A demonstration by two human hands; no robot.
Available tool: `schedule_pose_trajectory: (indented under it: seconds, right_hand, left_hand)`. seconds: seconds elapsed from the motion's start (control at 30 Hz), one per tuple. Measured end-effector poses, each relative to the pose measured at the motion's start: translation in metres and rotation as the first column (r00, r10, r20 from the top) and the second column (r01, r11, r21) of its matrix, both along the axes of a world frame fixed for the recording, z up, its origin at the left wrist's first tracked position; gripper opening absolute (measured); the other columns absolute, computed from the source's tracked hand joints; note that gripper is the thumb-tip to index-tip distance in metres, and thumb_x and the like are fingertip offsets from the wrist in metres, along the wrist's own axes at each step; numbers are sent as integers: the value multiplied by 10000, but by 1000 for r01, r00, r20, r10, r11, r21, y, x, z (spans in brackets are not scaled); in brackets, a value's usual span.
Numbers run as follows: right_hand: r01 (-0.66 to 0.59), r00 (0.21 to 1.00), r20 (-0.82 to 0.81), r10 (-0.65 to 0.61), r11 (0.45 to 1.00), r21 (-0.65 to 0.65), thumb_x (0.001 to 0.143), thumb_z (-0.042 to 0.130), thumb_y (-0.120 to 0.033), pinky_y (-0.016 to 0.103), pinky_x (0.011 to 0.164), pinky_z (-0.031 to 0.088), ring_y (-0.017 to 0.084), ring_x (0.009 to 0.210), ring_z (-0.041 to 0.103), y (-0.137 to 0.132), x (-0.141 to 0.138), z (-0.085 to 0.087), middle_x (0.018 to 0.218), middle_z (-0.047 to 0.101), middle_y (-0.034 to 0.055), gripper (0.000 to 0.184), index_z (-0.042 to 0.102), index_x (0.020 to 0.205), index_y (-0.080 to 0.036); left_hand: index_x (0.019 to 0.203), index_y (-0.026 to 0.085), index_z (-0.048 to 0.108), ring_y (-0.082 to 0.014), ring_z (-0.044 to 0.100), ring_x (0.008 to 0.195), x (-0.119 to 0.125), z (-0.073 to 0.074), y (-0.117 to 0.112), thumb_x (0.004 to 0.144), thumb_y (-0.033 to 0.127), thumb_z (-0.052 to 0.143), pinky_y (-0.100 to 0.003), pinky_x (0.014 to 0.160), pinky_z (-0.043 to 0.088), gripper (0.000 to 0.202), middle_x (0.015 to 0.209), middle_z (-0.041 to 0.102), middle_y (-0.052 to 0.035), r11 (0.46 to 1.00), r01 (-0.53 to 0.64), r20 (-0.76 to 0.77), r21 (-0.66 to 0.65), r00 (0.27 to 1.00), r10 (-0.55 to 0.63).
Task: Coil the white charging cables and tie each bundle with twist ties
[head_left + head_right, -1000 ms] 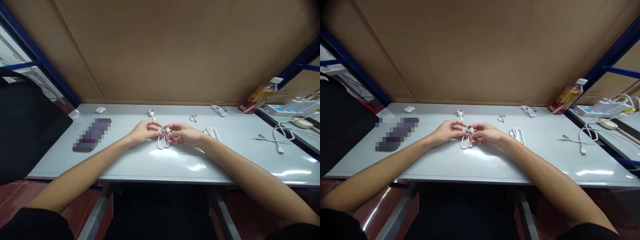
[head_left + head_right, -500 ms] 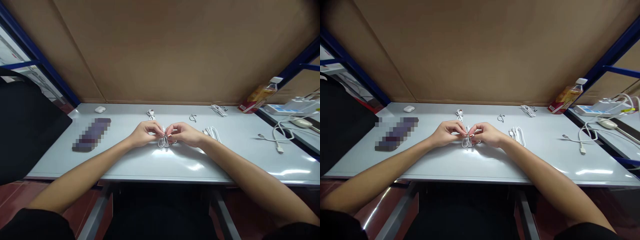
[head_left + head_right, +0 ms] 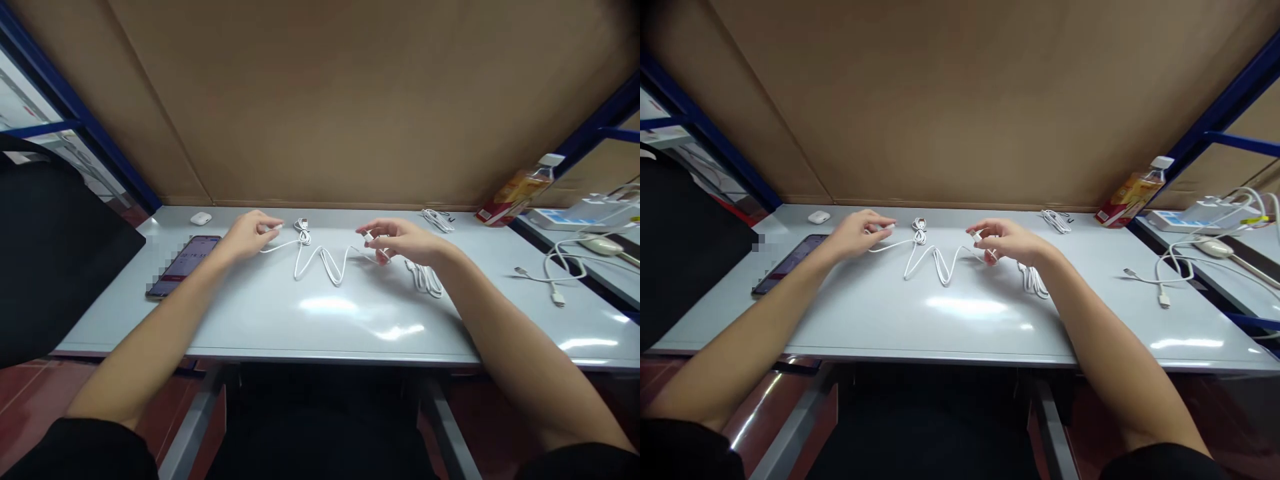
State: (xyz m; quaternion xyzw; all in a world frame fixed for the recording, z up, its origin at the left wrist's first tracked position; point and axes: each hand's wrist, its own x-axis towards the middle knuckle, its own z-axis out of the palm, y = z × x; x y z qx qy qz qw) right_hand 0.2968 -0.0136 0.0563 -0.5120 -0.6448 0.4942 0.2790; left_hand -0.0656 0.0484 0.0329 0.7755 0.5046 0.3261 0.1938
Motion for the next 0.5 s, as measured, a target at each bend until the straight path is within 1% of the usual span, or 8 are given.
schedule_pose_trajectory:
  seconds: [0.03,0.07,0.17,0.23,0.3,0.37,0.43,0.5]
  right_hand:
    - [-17,1000,11,17,1000,-9,821,764,-272,322,618,529,153,659,661,3,7,0,930,675,40,380,716,1197,-245]
    - [-33,999,20,33,999,-21,820,768,-279,334,622,539,164,670,669,6,13,0,922,675,41,386,722,1202,-251]
    - [-74,995,66,78,995,-69,819,776,-302,357,636,554,182,673,686,10,25,-1,885,682,38,407,725,1219,-249]
    - [-99,990,88,108,990,-100,830,776,-326,359,652,557,184,674,699,10,27,-1,890,690,35,403,720,1221,-243]
    - [-118,990,69,126,986,-117,844,777,-362,365,684,566,185,695,712,10,28,0,923,704,39,376,719,1192,-233]
    - [-142,989,25,145,984,-110,846,789,-391,368,740,575,187,761,719,9,27,0,954,723,47,336,724,1126,-216]
    - [-186,983,-14,185,979,-84,828,816,-400,363,803,571,182,828,712,9,27,-1,969,743,54,310,726,1044,-197]
    - [-232,973,-34,230,970,-74,798,847,-402,357,830,562,169,831,701,9,25,-3,972,759,66,318,719,984,-178]
  left_hand:
    - [1051,231,816,-164,584,677,-7,-2,6,823,371,755,-344,680,529,274,992,696,-83,997,-47,-66,62,997,51]
    - [1064,233,812,-168,584,684,-12,-3,11,833,340,741,-356,714,529,264,993,690,-79,995,-68,-115,74,990,77]
    - [1111,223,793,-173,594,705,-17,-6,17,876,302,699,-366,767,516,265,985,674,-61,996,-81,-192,28,978,85]
    - [1117,210,785,-178,602,722,-16,-6,15,883,277,690,-369,795,510,262,980,673,-55,997,-75,-211,5,975,75]
    - [1116,202,778,-182,608,736,-12,-3,11,863,248,699,-371,803,510,270,982,681,-52,997,-74,-219,-6,973,71]
    - [1156,204,758,-181,613,751,-8,0,6,846,233,699,-352,761,516,317,1012,691,-47,998,-59,-209,-36,977,50]
    - [1193,200,729,-178,620,765,-3,2,0,835,226,692,-312,675,510,360,1050,704,-51,996,-34,-177,-84,984,18]
    - [1160,179,714,-184,641,786,4,3,-7,818,221,697,-279,607,497,344,1067,725,-71,992,2,-131,-126,991,-19]
